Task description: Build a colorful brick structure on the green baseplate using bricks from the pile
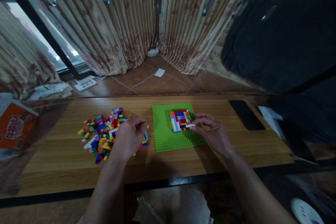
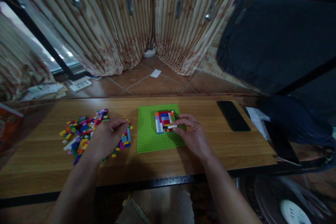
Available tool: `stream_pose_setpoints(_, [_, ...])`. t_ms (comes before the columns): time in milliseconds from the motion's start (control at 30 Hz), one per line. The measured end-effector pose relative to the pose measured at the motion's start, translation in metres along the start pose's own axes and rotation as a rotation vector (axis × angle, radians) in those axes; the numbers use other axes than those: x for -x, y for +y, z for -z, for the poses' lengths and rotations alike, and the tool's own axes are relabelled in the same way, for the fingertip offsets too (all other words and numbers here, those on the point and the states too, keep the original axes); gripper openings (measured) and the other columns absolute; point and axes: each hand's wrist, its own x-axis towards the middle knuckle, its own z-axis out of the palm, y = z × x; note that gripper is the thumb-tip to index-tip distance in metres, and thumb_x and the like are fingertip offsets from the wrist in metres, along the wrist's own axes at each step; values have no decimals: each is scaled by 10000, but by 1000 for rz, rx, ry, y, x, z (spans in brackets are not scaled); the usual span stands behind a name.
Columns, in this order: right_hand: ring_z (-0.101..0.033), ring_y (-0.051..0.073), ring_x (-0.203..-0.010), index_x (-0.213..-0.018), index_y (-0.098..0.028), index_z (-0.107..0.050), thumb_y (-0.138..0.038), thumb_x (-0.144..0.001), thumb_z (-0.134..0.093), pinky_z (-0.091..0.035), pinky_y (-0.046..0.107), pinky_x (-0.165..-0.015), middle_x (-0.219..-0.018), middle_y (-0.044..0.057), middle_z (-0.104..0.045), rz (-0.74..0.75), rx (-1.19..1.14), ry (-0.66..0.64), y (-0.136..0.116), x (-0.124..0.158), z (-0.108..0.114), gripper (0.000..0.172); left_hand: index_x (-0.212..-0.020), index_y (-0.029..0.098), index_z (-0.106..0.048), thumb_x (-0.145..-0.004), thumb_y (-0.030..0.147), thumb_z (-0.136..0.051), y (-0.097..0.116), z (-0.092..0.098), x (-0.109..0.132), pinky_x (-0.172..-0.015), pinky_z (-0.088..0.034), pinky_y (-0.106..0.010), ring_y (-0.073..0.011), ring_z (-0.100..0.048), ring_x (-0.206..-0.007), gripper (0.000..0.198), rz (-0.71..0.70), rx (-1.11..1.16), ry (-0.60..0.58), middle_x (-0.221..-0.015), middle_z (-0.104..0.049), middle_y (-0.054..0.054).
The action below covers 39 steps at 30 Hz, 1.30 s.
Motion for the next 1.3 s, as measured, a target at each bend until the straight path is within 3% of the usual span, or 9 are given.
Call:
stream_pose_setpoints(200, [-567,233,-1155,-785,-288,-773,-356,-676,-814,-383,444,-1036,-1140,39,-641,-45,-140,-53,14,4,-12,136,-1014,179,-685,-867,226,-531,25,-37,7,-673,-490,-273,-173,-666,-719,218,-117,7,-133,-889,-737,-59])
stream_pose_setpoints(400, [-541,243,-1202,-824,-307,-779,-355,-718,-787,-357,457,-1062,-1175,43,-629,-18,-61,-31,26,8,-18,116,-1077,177,-638,-869,167,-540,30,-55,10,-685,-506,-276,-173,-678,-760,231,-169,-18,-177,-975,-728,-74])
stream_pose_setpoints(833, [-583,245,-1120,-710,-294,-762,-312,-655,-789,-392,437,-1027,-961,34,-670,-92,-154,38,20,5,-26,64,-1191,197,-584,-879,158,-536,39,-66,12,-731,-526,-306,-185,-682,-821,318,-213,19,-179,-1045,-706,-77])
stream_pose_setpoints(1300, [-561,260,-1133,-696,-279,-732,-230,-594,-769,-364,465,-1035,-1016,21,-657,-174,-134,53,17,0,-28,120,-1148,189,-597,-863,152,-532,47,-72,16,-733,-540,-319,-192,-672,-809,294,-226,7,-201,-1042,-688,-91])
